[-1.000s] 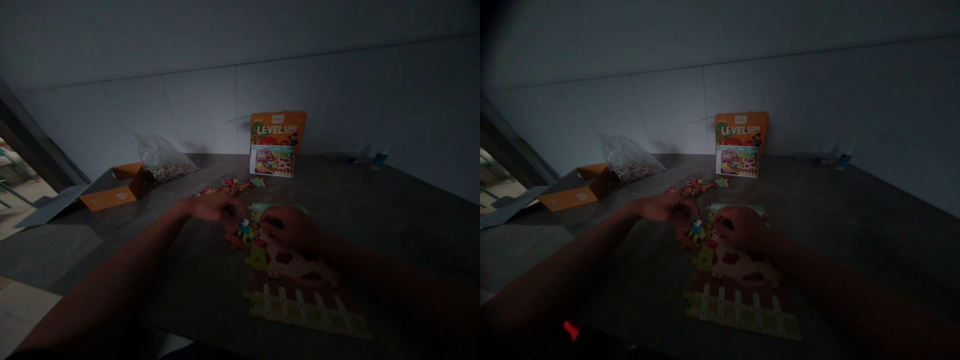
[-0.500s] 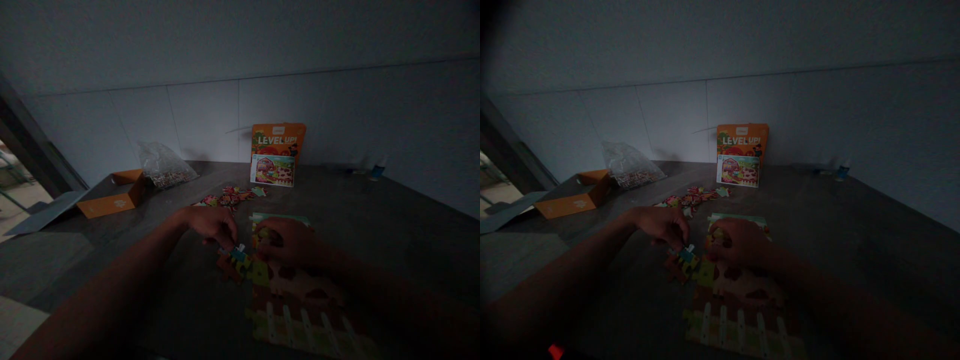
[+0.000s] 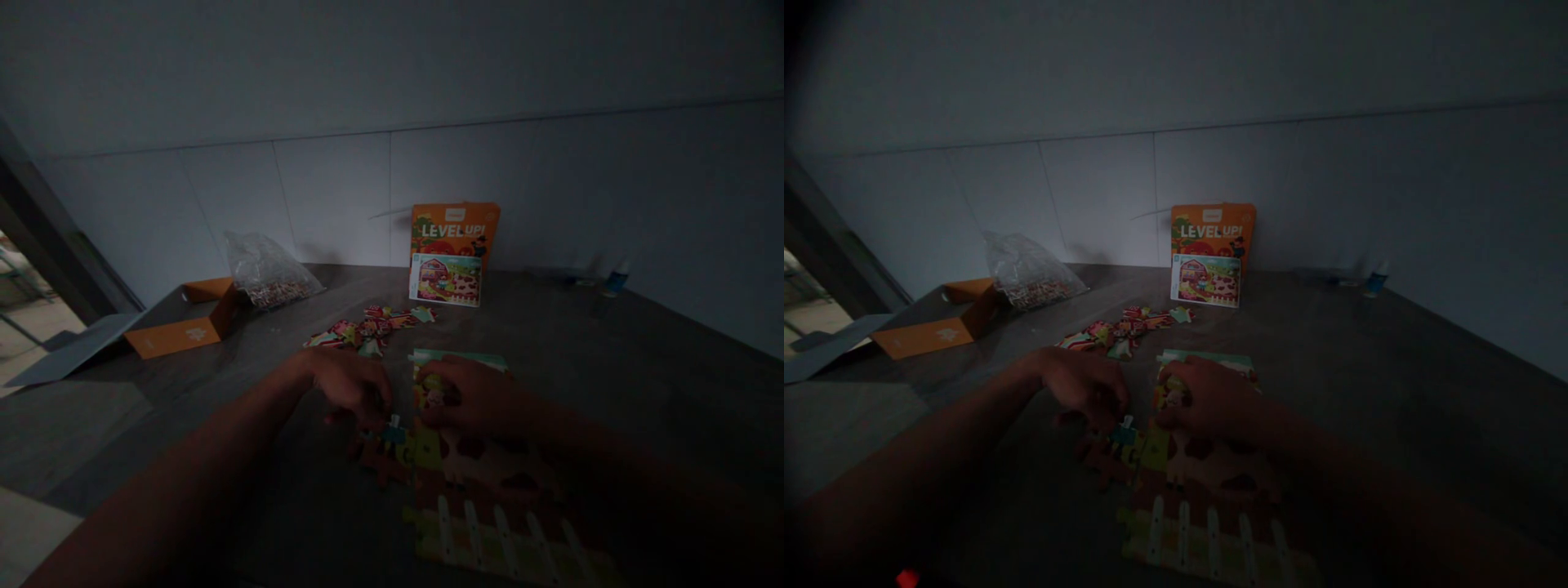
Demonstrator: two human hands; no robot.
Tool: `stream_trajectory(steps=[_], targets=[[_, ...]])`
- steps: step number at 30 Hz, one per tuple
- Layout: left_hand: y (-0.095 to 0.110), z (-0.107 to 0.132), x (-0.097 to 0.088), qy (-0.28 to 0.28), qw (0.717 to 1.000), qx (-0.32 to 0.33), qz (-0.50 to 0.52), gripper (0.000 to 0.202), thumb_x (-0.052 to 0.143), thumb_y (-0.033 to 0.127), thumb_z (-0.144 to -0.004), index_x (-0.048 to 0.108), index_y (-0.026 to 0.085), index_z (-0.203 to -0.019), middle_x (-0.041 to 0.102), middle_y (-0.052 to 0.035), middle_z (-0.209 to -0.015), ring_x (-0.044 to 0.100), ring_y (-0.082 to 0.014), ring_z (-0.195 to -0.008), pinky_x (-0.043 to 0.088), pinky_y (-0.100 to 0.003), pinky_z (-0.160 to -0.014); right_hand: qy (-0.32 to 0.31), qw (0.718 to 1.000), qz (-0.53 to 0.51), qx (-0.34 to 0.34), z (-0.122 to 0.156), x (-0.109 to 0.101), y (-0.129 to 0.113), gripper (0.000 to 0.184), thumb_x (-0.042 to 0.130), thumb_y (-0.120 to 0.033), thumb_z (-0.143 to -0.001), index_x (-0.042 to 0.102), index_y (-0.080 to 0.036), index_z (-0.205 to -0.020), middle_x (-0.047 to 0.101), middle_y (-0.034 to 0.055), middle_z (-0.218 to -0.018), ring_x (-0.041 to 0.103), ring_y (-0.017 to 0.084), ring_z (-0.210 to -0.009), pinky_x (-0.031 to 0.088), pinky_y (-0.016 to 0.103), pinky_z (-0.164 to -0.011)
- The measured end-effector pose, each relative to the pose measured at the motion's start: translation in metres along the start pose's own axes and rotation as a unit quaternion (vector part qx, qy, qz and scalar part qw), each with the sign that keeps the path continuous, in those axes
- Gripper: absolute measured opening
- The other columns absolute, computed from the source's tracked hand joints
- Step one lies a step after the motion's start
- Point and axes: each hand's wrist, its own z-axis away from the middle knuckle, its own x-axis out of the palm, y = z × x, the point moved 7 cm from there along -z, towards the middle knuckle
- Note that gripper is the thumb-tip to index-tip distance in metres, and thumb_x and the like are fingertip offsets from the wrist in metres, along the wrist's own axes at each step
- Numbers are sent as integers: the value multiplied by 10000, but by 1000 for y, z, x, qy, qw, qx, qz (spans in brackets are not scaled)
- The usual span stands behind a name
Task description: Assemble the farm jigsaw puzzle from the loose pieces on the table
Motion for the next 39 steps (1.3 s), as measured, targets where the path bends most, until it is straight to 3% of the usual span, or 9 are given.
stream_trajectory(steps=[2, 4, 5, 7, 9, 14, 21, 28, 39], targets=[[-3, 3, -11, 40, 999, 24, 19, 274, 669, 422, -784, 587, 161, -760, 600, 11, -628, 493, -94, -415, 378, -185, -345, 8, 1000, -4, -12, 0, 1, -1, 573, 699, -556, -752, 634, -250, -1232, 671, 88, -1122, 637, 255, -934, 434, 322, -747], [-11, 13, -42, 186, 981, 41, 29, 227, 606, 387, -824, 591, 161, -806, 613, 7, -633, 473, -85, -425, 360, -185, -383, 25, 999, -8, -23, 0, 1, -1, 531, 711, -521, -752, 650, -250, -1205, 679, 78, -1096, 642, 246, -907, 433, 315, -731], [-18, 24, -63, 300, 953, 37, 23, 204, 571, 359, -842, 600, 157, -831, 617, 3, -637, 479, -85, -445, 363, -188, -414, 35, 999, -10, -26, 0, 0, -1, 513, 713, -509, -753, 657, -256, -1195, 682, 73, -1091, 644, 245, -903, 432, 313, -727], [-38, 54, -97, 513, 858, -18, -8, 194, 519, 300, -858, 623, 136, -844, 629, -20, -634, 527, -104, -512, 405, -209, -501, 49, 998, -15, -29, 1, 0, 0, 499, 715, -511, -753, 668, -266, -1185, 687, 68, -1092, 648, 246, -901, 432, 313, -722], [-60, 72, -113, 597, 794, -109, -34, 249, 470, 265, -867, 661, 113, -816, 665, -62, -652, 575, -132, -569, 440, -241, -576, 56, 998, -19, -28, 1, -1, 1, 492, 714, -524, -752, 677, -271, -1172, 692, 67, -1091, 650, 248, -900, 433, 316, -723], [-91, 78, -118, 598, 769, -219, -60, 319, 476, 280, -861, 739, 107, -808, 733, -121, -766, 645, -190, -675, 448, -280, -637, 53, 998, -20, -26, 1, 0, 2, 490, 720, -530, -749, 679, -269, -1162, 698, 62, -1072, 653, 247, -897, 430, 320, -724], [-89, 87, -114, 572, 738, -321, -158, 518, 517, 602, -853, 749, 151, -954, 746, -152, -933, 688, -262, -889, 475, -293, -734, 54, 998, -15, -28, 1, 0, 0, 490, 715, -522, -753, 677, -255, -1162, 695, 65, -1078, 648, 248, -903, 432, 328, -740], [-90, 70, -95, 357, 841, -350, -208, 600, 638, 719, -681, 737, 129, -732, 713, -167, -755, 668, -272, -789, 452, -281, -667, 51, 998, -9, -37, 0, 0, 1, 519, 710, -527, -757, 664, -248, -1192, 696, 81, -1105, 648, 260, -915, 436, 329, -740], [-87, 70, -97, 374, 825, -360, -225, 494, 641, 559, -723, 764, 155, -979, 747, -133, -984, 672, -256, -888, 452, -262, -666, 66, 996, 5, -61, 0, 0, -1, 494, 678, -530, -786, 665, -235, -1182, 696, 81, -1077, 643, 228, -862, 421, 300, -711]])
